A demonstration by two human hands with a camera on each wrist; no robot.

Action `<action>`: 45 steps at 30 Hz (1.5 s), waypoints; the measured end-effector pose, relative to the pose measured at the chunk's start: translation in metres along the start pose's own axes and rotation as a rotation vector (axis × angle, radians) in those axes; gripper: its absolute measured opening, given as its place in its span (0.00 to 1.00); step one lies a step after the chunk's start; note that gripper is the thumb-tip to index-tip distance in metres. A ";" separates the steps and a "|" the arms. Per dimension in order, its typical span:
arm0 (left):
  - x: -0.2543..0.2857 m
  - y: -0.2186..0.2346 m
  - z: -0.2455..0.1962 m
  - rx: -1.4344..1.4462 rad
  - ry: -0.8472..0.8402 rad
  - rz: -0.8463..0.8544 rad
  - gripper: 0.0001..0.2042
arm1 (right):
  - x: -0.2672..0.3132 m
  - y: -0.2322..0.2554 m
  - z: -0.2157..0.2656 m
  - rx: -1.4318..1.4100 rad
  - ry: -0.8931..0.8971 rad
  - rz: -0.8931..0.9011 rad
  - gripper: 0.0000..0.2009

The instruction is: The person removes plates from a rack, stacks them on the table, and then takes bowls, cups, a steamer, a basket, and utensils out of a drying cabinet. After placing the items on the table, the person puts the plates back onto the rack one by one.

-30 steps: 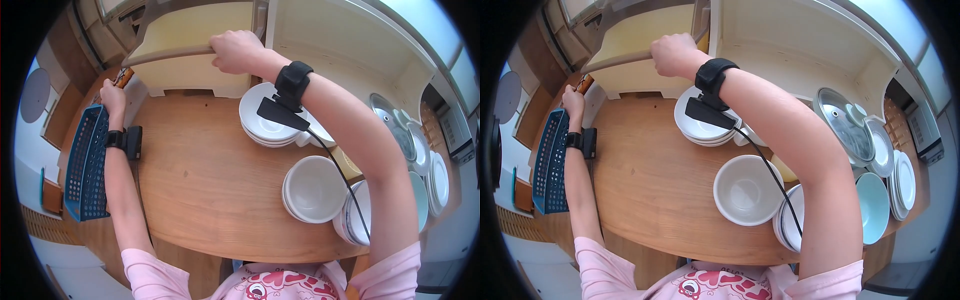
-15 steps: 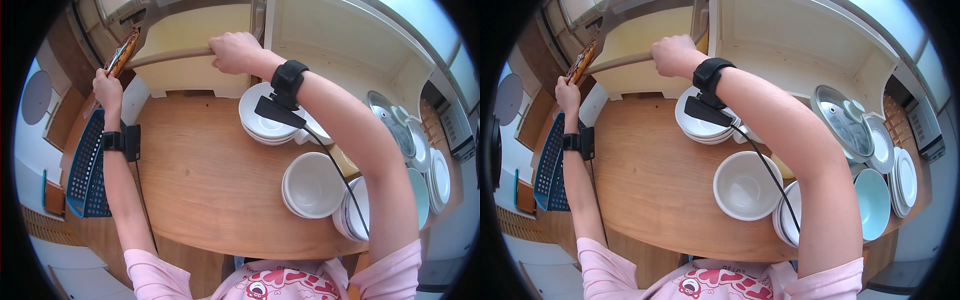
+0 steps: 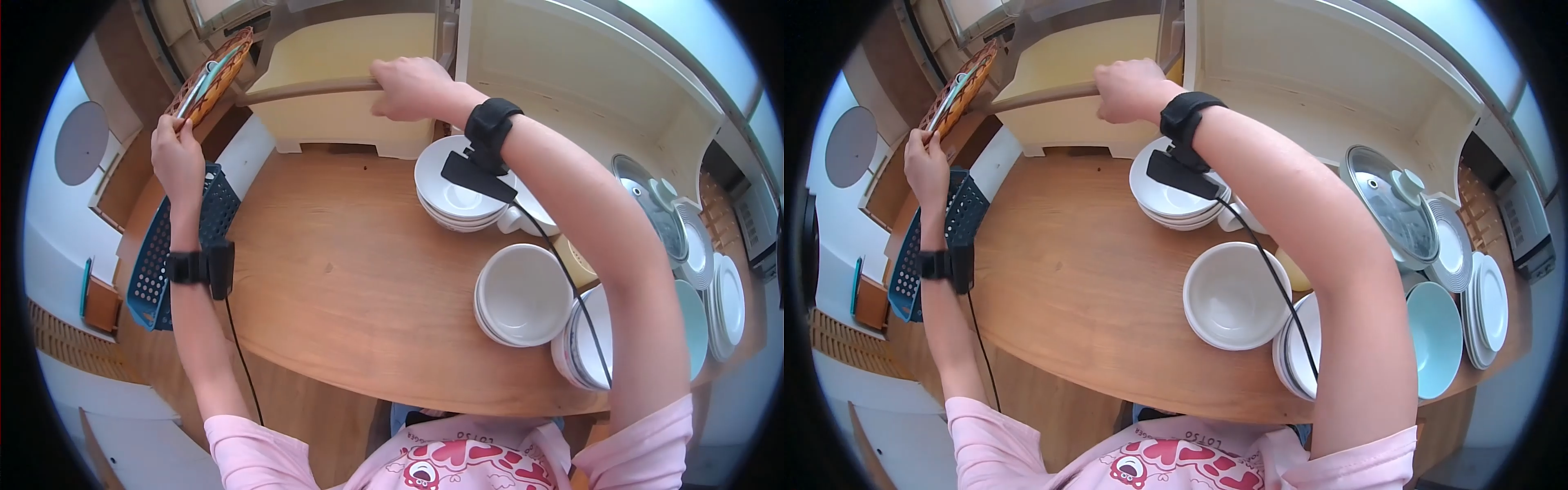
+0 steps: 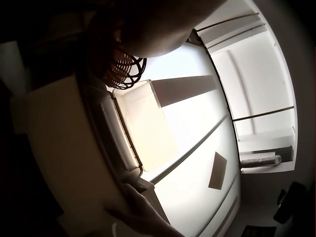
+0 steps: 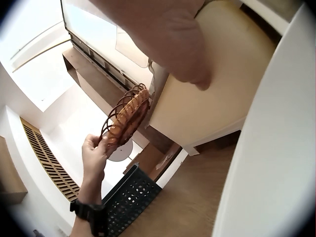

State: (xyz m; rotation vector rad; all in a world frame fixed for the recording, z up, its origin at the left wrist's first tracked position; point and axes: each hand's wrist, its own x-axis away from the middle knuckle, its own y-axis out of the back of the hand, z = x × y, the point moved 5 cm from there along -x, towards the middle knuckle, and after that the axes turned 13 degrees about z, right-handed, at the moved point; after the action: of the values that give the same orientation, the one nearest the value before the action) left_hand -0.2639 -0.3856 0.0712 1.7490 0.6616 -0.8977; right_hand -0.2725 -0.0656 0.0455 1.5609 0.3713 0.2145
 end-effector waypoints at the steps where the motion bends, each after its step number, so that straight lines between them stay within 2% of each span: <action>1: 0.007 0.010 -0.006 0.036 -0.038 0.011 0.06 | 0.002 0.002 0.001 -0.013 0.031 -0.021 0.20; 2: 0.015 0.021 -0.012 0.072 -0.075 0.023 0.05 | 0.002 -0.001 -0.002 -0.016 0.033 -0.027 0.20; 4: 0.032 0.042 -0.025 0.126 -0.113 0.042 0.05 | 0.009 0.011 -0.004 -0.273 0.211 -0.421 0.30; 6: 0.050 0.062 -0.039 0.185 -0.148 0.062 0.05 | 0.014 0.018 0.000 -0.382 0.184 -0.447 0.30; 8: 0.068 0.073 -0.050 0.321 -0.141 0.173 0.05 | 0.022 0.026 0.006 -0.496 0.151 -0.468 0.31; 9: 0.078 0.076 -0.054 0.318 -0.141 0.178 0.05 | 0.024 0.025 0.008 -0.626 0.115 -0.412 0.31; 10: 0.086 0.079 -0.060 0.440 -0.160 0.202 0.04 | 0.026 0.026 0.011 -0.755 0.078 -0.355 0.32; 11: 0.093 0.081 -0.065 0.563 -0.180 0.223 0.03 | 0.031 0.034 0.015 -0.757 0.077 -0.354 0.32; 13: 0.107 0.086 -0.071 0.615 -0.160 0.271 0.03 | 0.034 0.019 0.021 -1.294 -0.107 0.111 0.29; 14: 0.112 0.085 -0.072 0.720 -0.125 0.312 0.03 | 0.041 0.021 0.023 -1.294 -0.110 0.113 0.29; 16: 0.120 0.084 -0.076 0.844 -0.074 0.392 0.02 | 0.057 0.021 0.030 -1.606 0.026 0.186 0.26; 17: 0.122 0.086 -0.076 0.848 -0.076 0.394 0.02 | 0.064 0.022 0.029 -1.605 0.022 0.183 0.26; 19: 0.126 0.093 -0.084 0.680 -0.249 0.394 0.03 | 0.076 0.019 0.027 -1.598 -0.015 0.234 0.21; 23: 0.130 0.104 -0.097 0.658 -0.326 0.405 0.04 | 0.090 0.009 0.020 -1.613 -0.027 0.326 0.17; 26: 0.127 0.116 -0.113 0.553 -0.365 0.514 0.04 | 0.110 0.008 0.021 -1.620 -0.168 0.235 0.12; 28: 0.122 0.120 -0.118 0.578 -0.247 0.721 0.10 | 0.118 0.004 0.022 -1.640 -0.194 0.234 0.12; 29: 0.119 0.124 -0.120 0.577 -0.245 0.723 0.10 | 0.121 0.002 0.023 -1.658 -0.221 0.228 0.12; 31: 0.106 0.127 -0.119 0.474 -0.149 0.686 0.17 | 0.129 0.000 0.027 -1.668 -0.222 0.216 0.12; 32: 0.100 0.130 -0.127 0.261 -0.185 0.596 0.19 | 0.131 0.000 0.028 -1.677 -0.224 0.202 0.13; 33: 0.096 0.128 -0.134 0.262 -0.184 0.597 0.19 | 0.131 -0.001 0.028 -1.677 -0.226 0.203 0.13; 35: 0.089 0.127 -0.147 0.036 -0.207 0.479 0.21 | 0.131 -0.002 0.032 -1.631 -0.174 0.222 0.14; 36: 0.087 0.123 -0.152 0.036 -0.128 0.562 0.24 | 0.133 -0.003 0.032 -1.631 -0.176 0.220 0.14; 37: 0.086 0.118 -0.151 0.038 -0.130 0.561 0.24 | 0.137 -0.002 0.036 -1.625 -0.167 0.234 0.14; 39: 0.093 0.098 -0.159 -0.059 -0.410 0.631 0.27 | 0.146 -0.002 0.043 -1.615 -0.159 0.247 0.15; 40: 0.096 0.088 -0.160 -0.112 -0.427 0.677 0.34 | 0.150 -0.002 0.047 -1.647 -0.153 0.247 0.14; 41: 0.095 0.085 -0.161 -0.109 -0.427 0.676 0.34 | 0.152 -0.002 0.050 -1.680 -0.147 0.246 0.14; 43: 0.098 0.066 -0.155 0.010 -0.181 1.012 0.38 | 0.153 -0.005 0.049 -1.657 -0.189 0.255 0.13; 45: 0.094 0.069 -0.152 0.032 -0.191 1.028 0.41 | 0.157 0.000 0.055 -1.641 -0.191 0.222 0.13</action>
State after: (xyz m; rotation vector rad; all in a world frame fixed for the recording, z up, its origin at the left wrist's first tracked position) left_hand -0.1170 -0.2627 0.0620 1.6839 -0.3894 -0.3270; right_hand -0.1073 -0.0602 0.0291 -0.0186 -0.1723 0.3917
